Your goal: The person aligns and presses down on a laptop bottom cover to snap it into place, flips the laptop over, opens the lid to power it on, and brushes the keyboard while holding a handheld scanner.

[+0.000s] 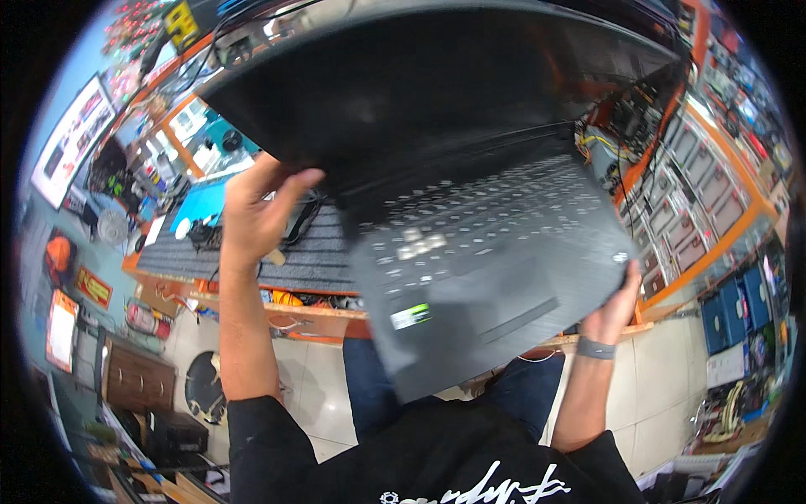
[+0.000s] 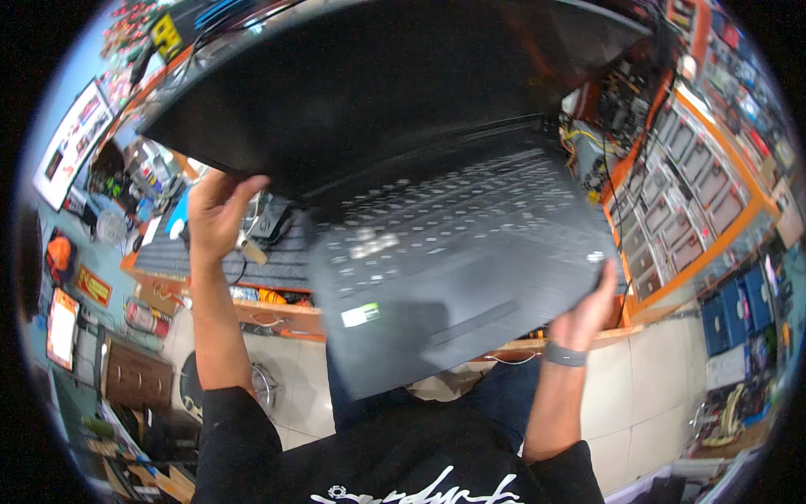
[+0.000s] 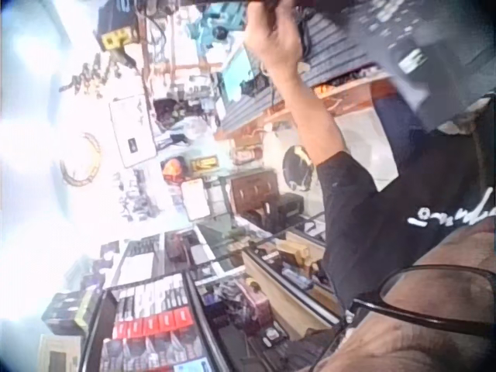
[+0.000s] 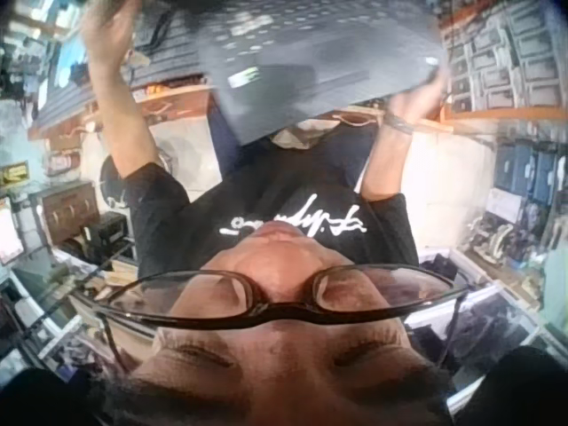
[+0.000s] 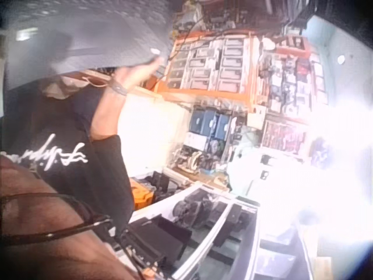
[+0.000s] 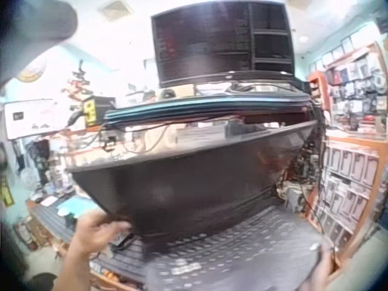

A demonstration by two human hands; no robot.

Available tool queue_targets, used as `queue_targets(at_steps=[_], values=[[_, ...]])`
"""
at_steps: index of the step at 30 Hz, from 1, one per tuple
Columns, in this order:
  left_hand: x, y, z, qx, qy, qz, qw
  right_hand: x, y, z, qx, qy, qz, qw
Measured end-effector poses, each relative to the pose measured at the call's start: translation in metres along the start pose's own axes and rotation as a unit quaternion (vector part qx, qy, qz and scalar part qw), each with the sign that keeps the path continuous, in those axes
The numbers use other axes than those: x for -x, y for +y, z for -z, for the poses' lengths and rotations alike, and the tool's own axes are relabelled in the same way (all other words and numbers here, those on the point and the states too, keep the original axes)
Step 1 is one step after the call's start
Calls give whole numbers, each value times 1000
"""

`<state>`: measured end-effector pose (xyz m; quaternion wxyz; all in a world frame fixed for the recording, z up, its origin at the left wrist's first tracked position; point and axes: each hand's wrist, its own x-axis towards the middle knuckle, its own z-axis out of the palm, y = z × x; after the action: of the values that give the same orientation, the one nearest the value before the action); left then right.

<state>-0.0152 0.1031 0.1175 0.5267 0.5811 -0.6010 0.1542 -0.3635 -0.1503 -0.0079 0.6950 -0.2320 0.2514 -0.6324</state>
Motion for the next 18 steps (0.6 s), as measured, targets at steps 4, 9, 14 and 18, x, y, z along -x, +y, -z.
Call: queue_targets(at_steps=[4, 9, 14, 18], values=[[29, -5, -16, 3, -47, 58, 997, -28, -43, -5, 30, -46, 115, 992], [45, -33, -25, 54, -142, 221, 963, -29, -66, -39, 90, -38, 233, 967], [82, -94, -35, 12, -255, 229, 939, -18, -57, -81, 158, -96, 311, 932], [105, -117, -54, 49, -203, 316, 925, 4, -41, -113, 215, -89, 374, 898]])
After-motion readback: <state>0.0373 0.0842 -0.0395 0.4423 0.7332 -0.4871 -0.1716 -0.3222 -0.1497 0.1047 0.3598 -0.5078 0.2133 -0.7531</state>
